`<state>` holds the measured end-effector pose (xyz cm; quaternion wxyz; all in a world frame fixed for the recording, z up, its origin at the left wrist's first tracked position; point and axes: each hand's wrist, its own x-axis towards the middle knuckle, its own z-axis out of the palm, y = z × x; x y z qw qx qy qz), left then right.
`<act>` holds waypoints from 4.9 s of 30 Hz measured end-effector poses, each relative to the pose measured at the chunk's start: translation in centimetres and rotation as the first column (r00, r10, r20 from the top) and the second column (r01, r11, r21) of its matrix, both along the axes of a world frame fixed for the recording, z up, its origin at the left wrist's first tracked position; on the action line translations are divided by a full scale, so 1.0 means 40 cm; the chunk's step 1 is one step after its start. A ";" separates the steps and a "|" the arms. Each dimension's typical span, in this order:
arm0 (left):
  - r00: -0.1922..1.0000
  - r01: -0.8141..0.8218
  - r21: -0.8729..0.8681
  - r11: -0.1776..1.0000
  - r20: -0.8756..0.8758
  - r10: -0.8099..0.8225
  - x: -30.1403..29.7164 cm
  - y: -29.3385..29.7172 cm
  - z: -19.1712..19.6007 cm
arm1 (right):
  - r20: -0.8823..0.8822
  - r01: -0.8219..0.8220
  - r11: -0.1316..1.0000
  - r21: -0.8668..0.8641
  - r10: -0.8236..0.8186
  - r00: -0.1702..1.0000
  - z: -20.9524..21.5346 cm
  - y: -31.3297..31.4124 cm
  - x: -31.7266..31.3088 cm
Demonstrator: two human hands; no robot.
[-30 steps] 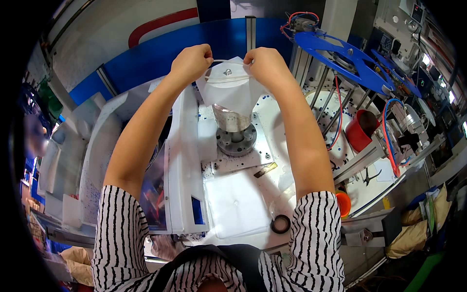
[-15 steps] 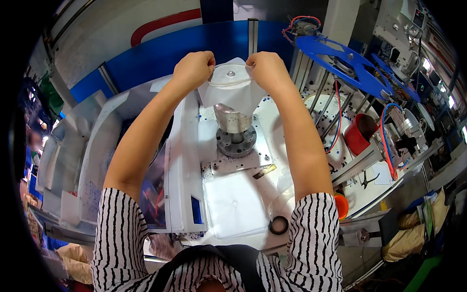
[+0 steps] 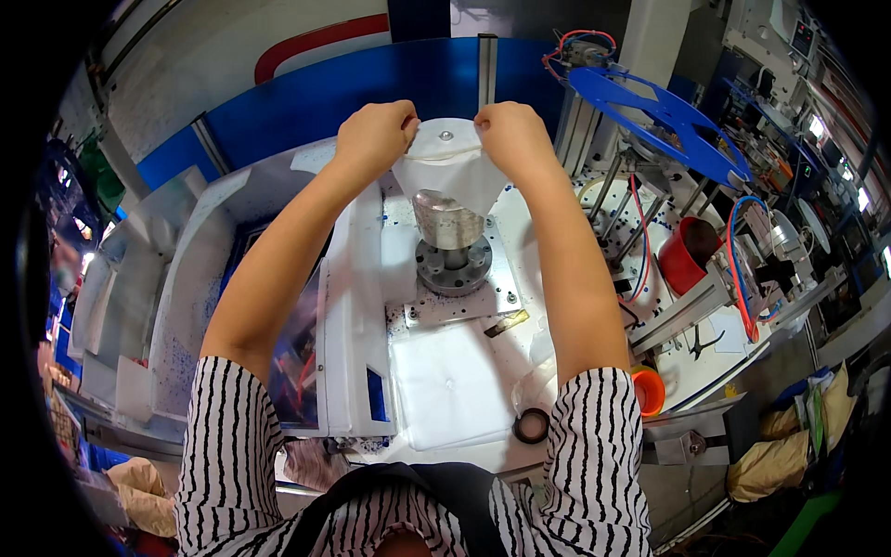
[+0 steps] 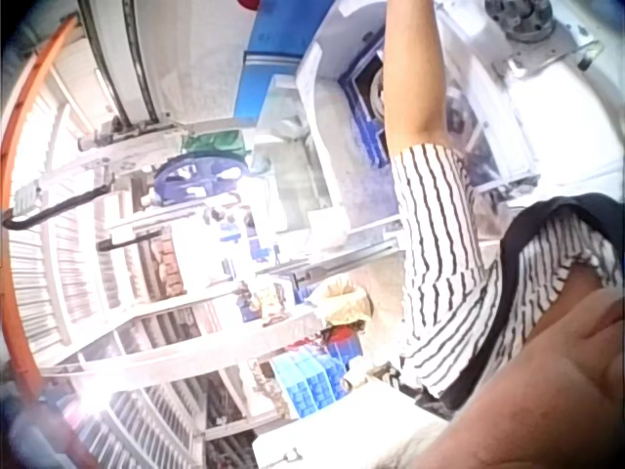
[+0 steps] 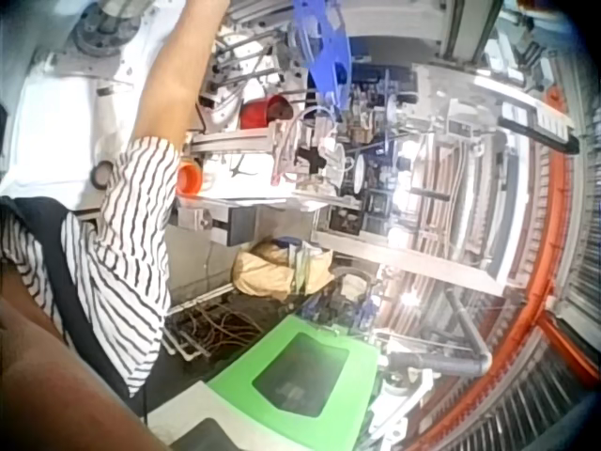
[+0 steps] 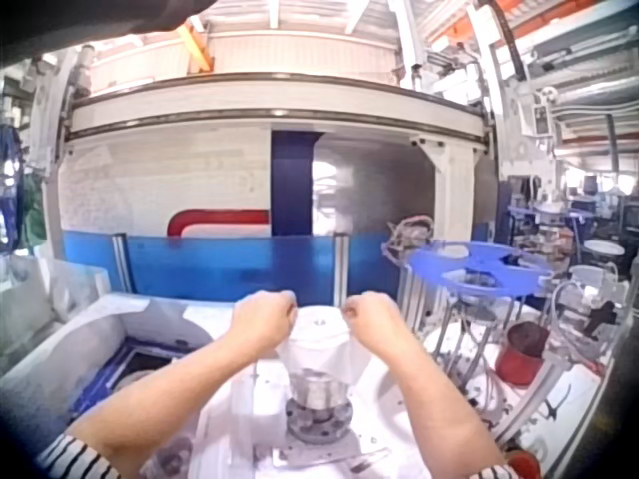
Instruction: The person mixes blue plastic pellets in a white bowl, then moves to a machine to adjust a transparent hopper and wipe a surface. Finally, the person picks up blue plastic reels from a table and places them into a blue crate.
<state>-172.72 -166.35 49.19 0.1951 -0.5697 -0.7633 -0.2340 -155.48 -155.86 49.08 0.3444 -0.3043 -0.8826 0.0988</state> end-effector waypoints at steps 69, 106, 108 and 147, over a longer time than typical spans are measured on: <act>0.696 0.456 0.245 0.855 0.501 -0.515 -0.031 -0.062 -0.093 | -0.272 0.118 0.832 0.542 0.041 0.961 -0.064 -0.233 0.036; 0.847 0.481 -0.122 0.868 0.321 -0.424 -0.027 0.064 0.024 | -0.909 -0.649 0.743 -0.165 0.142 0.393 -0.215 -0.005 0.037; 0.840 0.486 -0.134 0.864 0.346 -0.419 -0.016 0.075 0.038 | -0.846 -0.742 0.639 -0.202 0.267 0.461 -0.180 0.045 -0.001; 0.483 0.702 -0.025 0.712 -0.717 -0.502 0.133 -0.087 -0.086 | -0.908 -0.561 0.715 -0.418 -0.337 0.247 -0.197 -0.047 -0.081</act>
